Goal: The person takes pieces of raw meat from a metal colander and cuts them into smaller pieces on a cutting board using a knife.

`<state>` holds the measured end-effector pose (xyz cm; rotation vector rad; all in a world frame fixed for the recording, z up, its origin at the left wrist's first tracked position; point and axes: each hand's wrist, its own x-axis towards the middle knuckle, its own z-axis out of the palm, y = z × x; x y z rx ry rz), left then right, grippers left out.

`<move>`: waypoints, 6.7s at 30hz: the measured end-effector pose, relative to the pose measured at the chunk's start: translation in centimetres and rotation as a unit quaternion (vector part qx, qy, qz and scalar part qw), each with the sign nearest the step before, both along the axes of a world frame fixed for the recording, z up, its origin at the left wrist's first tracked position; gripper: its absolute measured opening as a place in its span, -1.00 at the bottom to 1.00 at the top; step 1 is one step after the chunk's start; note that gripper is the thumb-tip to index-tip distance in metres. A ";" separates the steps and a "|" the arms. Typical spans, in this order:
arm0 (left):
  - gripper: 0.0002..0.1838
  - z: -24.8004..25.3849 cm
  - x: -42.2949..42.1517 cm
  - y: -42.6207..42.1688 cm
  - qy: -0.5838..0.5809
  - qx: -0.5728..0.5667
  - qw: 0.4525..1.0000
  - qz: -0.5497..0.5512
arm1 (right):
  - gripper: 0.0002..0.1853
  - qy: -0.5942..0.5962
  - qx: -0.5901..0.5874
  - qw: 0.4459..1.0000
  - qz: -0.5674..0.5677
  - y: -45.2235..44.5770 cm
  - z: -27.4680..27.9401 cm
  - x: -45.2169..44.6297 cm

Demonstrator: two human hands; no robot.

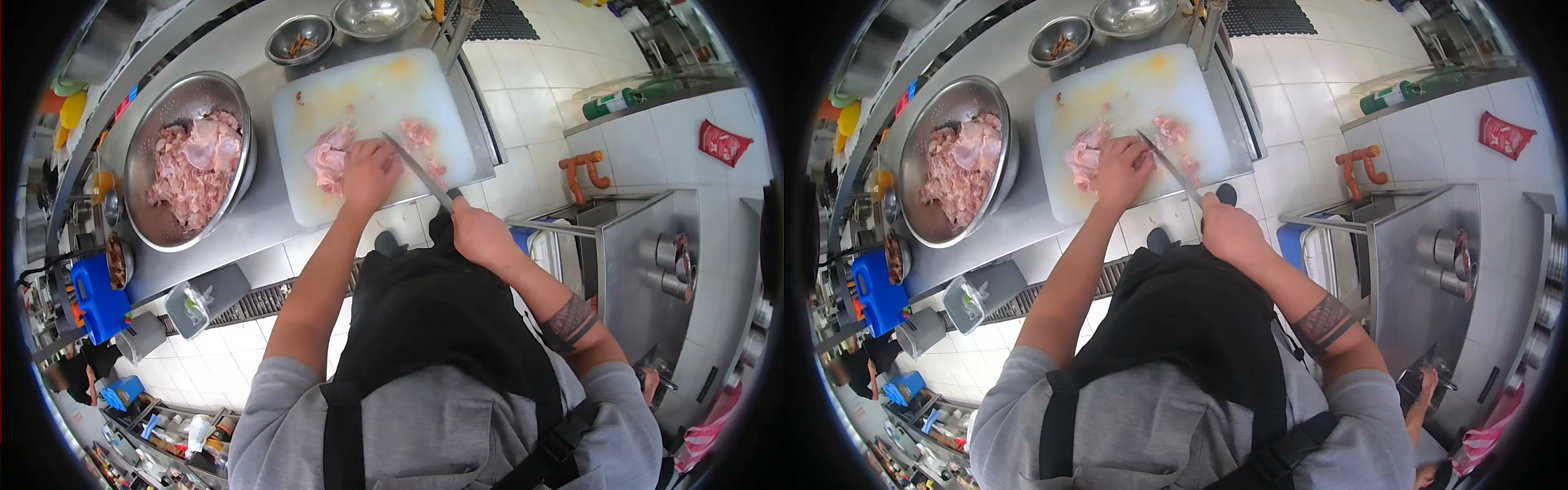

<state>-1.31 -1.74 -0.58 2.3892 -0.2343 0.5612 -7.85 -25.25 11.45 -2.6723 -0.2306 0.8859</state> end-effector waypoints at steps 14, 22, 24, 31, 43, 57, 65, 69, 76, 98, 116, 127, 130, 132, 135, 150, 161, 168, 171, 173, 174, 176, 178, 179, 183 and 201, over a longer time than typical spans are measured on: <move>-0.86 -1.1 1.3 0.1 0.004 -0.073 0.996 -0.042 | -0.63 -0.066 0.060 0.996 0.023 4.8 -4.9 5.3; -0.82 -1.7 1.5 1.1 0.016 -0.032 0.999 0.011 | -0.74 0.019 -0.003 1.000 0.013 -1.3 -1.1 -1.1; -0.84 -1.5 1.3 1.2 0.019 -0.031 0.999 0.008 | -0.78 -0.065 0.003 0.998 0.016 -2.0 -2.8 0.0; -0.80 -0.7 -0.6 1.2 0.008 -0.028 0.999 0.013 | -0.82 -0.190 0.044 0.981 -0.006 -1.2 -0.1 4.3; -0.77 -1.5 -0.8 1.2 0.025 -0.097 0.993 0.064 | -0.77 -0.217 0.131 0.966 -0.051 1.4 -0.7 1.6; -0.76 0.5 -0.8 1.5 0.092 -0.178 0.976 0.090 | -0.80 -0.107 0.021 0.993 0.034 0.0 -2.8 2.3; -0.57 2.9 1.4 1.7 0.337 -0.166 0.926 0.044 | -0.76 -0.111 0.052 0.992 -0.021 -1.2 -1.7 2.0; -0.64 2.6 -0.1 1.5 0.235 -0.118 0.963 0.061 | -0.77 -0.090 0.070 0.993 -0.032 -0.3 -0.4 0.1; -0.70 -0.2 -0.1 2.5 0.056 -0.048 0.997 -0.036 | -0.82 -0.068 0.016 0.997 0.034 -0.1 -0.5 -0.4; -0.60 0.0 1.0 2.5 0.111 -0.041 0.989 -0.084 | -0.75 -0.102 0.093 0.989 0.059 8.0 -5.6 9.8; -0.75 2.1 -0.8 2.3 0.145 -0.222 0.963 0.045 | -0.79 -0.117 0.018 0.993 0.011 -1.4 0.6 0.5; -0.70 -1.0 0.2 3.4 0.064 -0.041 0.996 -0.050 | -0.81 -0.019 0.042 0.999 0.026 2.1 -2.1 0.9; -0.70 -0.5 0.3 3.6 0.100 -0.035 0.993 -0.060 | -0.80 -0.059 0.063 0.995 0.040 4.8 -5.0 3.8; -0.71 -0.6 0.0 3.3 0.077 -0.036 0.995 -0.057 | -0.80 -0.088 0.091 0.991 0.052 6.6 -6.6 5.8; -0.70 -0.7 -0.3 3.2 0.055 -0.040 0.997 -0.047 | -0.81 -0.112 0.106 0.986 0.064 6.3 -6.8 5.6; -0.77 0.3 -2.2 2.7 0.081 -0.081 0.992 0.056 | -0.78 -0.051 0.018 0.996 0.065 0.7 0.4 0.1; -0.72 -0.9 -0.5 3.8 0.043 -0.043 0.998 -0.033 | -0.80 -0.023 0.035 0.996 0.073 2.8 -1.7 2.4; -0.71 -1.1 0.6 3.1 0.080 -0.021 0.997 0.006 | -0.80 -0.025 0.031 0.996 0.081 3.0 -0.3 2.9; -0.70 -1.0 0.7 2.4 0.088 -0.023 0.995 0.033 | -0.76 -0.025 0.003 0.997 0.076 2.4 0.7 2.4; -0.70 -0.9 0.6 2.1 0.096 -0.020 0.994 0.046 | -0.75 -0.023 -0.010 0.997 0.068 2.1 0.6 1.8; -0.70 -0.7 0.7 2.1 0.058 -0.017 0.998 0.033 | -0.75 -0.038 -0.011 0.997 0.068 2.1 0.5 1.7; -0.70 -0.1 1.2 1.8 0.017 -0.013 1.000 0.015 | -0.75 -0.055 -0.011 0.996 0.064 2.0 0.3 1.7; -0.72 0.5 1.1 1.1 -0.010 -0.027 0.999 0.042 | -0.76 -0.066 -0.004 0.995 0.072 1.7 0.1 1.6; -0.72 0.6 1.1 1.0 -0.010 -0.027 0.999 0.040 | -0.76 -0.065 -0.004 0.995 0.070 1.5 -0.1 1.6; -0.71 0.2 1.5 1.3 0.031 -0.032 0.999 0.026 | -0.82 -0.063 -0.009 0.996 0.066 1.4 0.3 1.9; -0.80 -0.8 4.6 2.2 0.073 -0.025 0.995 -0.058 | -0.70 -0.127 0.129 0.983 0.032 6.5 -5.8 9.1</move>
